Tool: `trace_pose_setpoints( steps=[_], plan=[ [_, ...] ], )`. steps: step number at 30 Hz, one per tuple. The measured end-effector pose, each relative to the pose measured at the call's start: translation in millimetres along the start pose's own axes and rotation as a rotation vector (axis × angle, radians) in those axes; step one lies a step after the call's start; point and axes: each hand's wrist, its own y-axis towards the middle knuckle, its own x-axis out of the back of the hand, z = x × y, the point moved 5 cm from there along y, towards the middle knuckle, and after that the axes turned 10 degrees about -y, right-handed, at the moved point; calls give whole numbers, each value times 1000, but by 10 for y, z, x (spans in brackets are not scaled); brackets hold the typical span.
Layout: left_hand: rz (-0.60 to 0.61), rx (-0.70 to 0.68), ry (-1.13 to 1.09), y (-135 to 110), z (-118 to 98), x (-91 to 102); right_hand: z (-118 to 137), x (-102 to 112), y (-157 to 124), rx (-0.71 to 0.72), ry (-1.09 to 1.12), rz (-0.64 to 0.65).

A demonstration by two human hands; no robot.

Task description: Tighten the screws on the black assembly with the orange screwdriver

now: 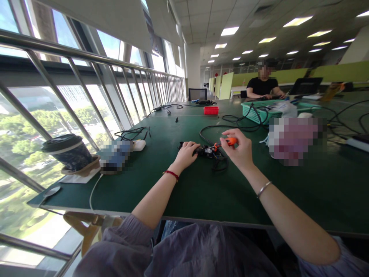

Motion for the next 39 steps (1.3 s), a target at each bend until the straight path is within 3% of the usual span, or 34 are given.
trace_pose_setpoints(
  steps=[11,19,28,35,39],
  plan=[
    [-7,-10,-3,1,1,1,58,24,-5,64,62,-38],
    [-11,-10,-6,-4,-10,10,4,3,-2,-20,-24,10],
    [0,-16,-10,-1,-8,4,62,29,-3,54,59,-50],
    [6,1,9,-2,-8,5,-6,2,6,-8,-31,18],
    [3,-4,9,-4,-11,9,18,18,2,5,5,-14]
  ],
)
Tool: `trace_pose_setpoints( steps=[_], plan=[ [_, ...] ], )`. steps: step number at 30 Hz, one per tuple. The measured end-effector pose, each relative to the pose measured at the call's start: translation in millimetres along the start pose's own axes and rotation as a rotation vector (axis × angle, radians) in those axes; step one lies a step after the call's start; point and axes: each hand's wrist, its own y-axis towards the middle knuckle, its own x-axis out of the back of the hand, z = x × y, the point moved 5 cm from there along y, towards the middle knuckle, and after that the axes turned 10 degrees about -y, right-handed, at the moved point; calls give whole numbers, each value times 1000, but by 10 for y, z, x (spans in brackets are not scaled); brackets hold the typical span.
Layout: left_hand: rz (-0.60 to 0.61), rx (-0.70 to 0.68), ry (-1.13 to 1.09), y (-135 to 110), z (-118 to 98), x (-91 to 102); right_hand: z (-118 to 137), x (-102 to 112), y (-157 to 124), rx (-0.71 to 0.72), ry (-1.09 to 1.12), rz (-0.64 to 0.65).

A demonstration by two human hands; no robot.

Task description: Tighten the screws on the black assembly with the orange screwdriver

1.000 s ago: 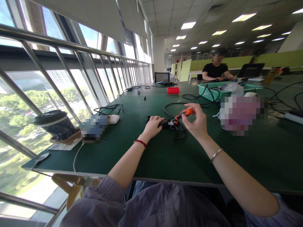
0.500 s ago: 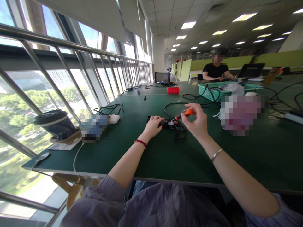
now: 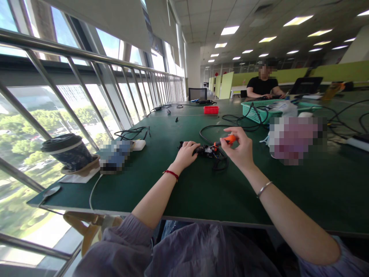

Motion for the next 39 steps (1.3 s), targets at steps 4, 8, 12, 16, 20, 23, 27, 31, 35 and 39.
trace_pose_setpoints(
  steps=[4,8,12,16,20,23,27,31,35,39],
  plan=[
    [-5,-11,-7,0,2,-1,33,9,-3,53,34,-31],
    [-7,-5,-13,-1,7,-4,0,2,0,13,18,-14],
    [-11,-1,-10,-2,5,0,-22,-9,-6,-36,-18,19],
    [-10,-8,-13,-2,-1,2,1,4,-5,1,26,-24],
    [-11,-11,-23,1,5,-1,7,4,2,39,48,-46],
    [-11,-8,-19,3,12,-5,-8,-1,5,19,21,-29],
    [-7,-3,-9,3,11,-6,-33,-17,3,-33,-25,27],
    [0,-2,-13,2,9,-6,-33,-7,-2,-38,-2,6],
    [-2,0,-18,2,6,-2,-13,4,-6,10,19,-34],
    [1,4,-14,0,-5,6,-23,-3,-4,1,-8,-21]
  ],
)
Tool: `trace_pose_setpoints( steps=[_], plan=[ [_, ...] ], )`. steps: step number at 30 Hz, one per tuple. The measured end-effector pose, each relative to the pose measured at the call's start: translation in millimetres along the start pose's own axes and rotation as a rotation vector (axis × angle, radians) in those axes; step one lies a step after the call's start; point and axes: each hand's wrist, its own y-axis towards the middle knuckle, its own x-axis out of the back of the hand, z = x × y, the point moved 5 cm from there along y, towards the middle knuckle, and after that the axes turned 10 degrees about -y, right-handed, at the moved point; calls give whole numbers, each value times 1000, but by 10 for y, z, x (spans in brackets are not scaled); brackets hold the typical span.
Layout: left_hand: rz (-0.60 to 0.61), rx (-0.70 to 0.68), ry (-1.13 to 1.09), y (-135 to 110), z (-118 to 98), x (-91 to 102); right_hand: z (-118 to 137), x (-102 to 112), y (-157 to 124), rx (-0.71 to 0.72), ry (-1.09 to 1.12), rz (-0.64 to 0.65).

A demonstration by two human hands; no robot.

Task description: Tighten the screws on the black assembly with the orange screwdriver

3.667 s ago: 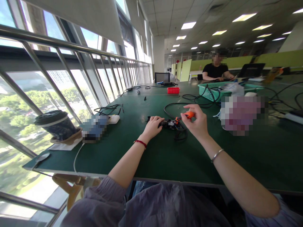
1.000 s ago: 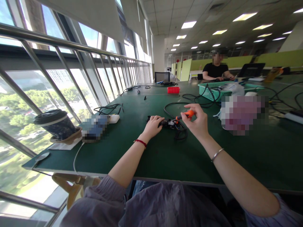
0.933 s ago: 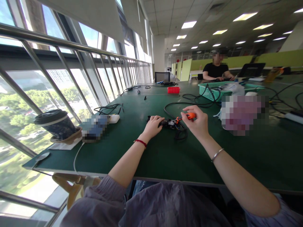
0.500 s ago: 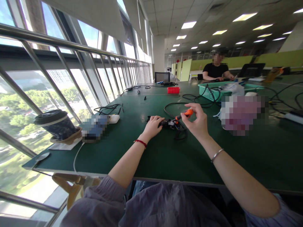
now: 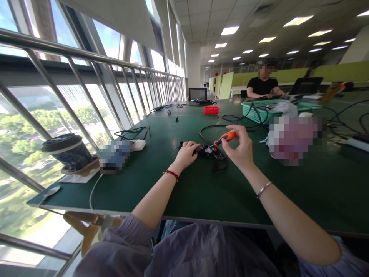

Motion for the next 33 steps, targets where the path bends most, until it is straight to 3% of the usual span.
trace_pose_setpoints(
  steps=[6,14,22,33],
  plan=[
    [1,4,5,0,3,-3,-13,-9,6,-33,-42,37],
    [-8,-10,6,5,19,-17,16,0,-5,20,26,-18],
    [0,1,11,5,9,-10,-14,-22,3,-24,-33,45],
    [-10,-11,9,4,14,-10,15,-9,-7,3,3,-6]
  ],
)
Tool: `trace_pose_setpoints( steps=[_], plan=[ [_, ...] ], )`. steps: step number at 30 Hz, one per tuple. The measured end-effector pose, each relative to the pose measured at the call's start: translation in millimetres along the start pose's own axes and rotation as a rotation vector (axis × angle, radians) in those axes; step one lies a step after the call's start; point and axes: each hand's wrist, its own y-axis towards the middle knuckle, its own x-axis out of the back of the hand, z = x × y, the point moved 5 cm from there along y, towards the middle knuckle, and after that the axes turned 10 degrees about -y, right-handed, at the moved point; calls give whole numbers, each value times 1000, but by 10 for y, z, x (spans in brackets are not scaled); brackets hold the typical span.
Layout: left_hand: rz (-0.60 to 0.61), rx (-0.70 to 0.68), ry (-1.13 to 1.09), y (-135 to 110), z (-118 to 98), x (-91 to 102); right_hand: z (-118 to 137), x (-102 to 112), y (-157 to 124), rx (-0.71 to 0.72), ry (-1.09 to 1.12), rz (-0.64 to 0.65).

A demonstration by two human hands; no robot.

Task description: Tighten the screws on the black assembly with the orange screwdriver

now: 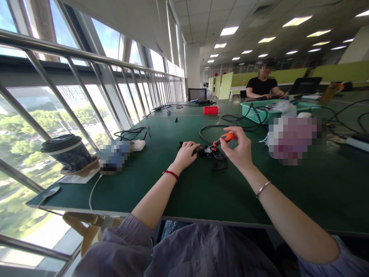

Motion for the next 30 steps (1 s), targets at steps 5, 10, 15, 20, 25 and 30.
trace_pose_setpoints(
  steps=[5,10,15,20,25,30],
  plan=[
    [10,12,-3,0,-2,1,-24,-16,8,-16,-37,43],
    [5,9,-7,-5,-10,3,14,8,5,5,14,-6],
    [1,2,-5,-3,-7,4,10,5,5,11,23,1],
    [5,13,2,-1,-3,4,-36,-17,4,-30,-40,60],
    [4,9,-6,-4,-10,8,18,10,3,3,2,7],
    [0,4,-14,-8,-20,17,38,17,7,18,6,-5]
  ],
)
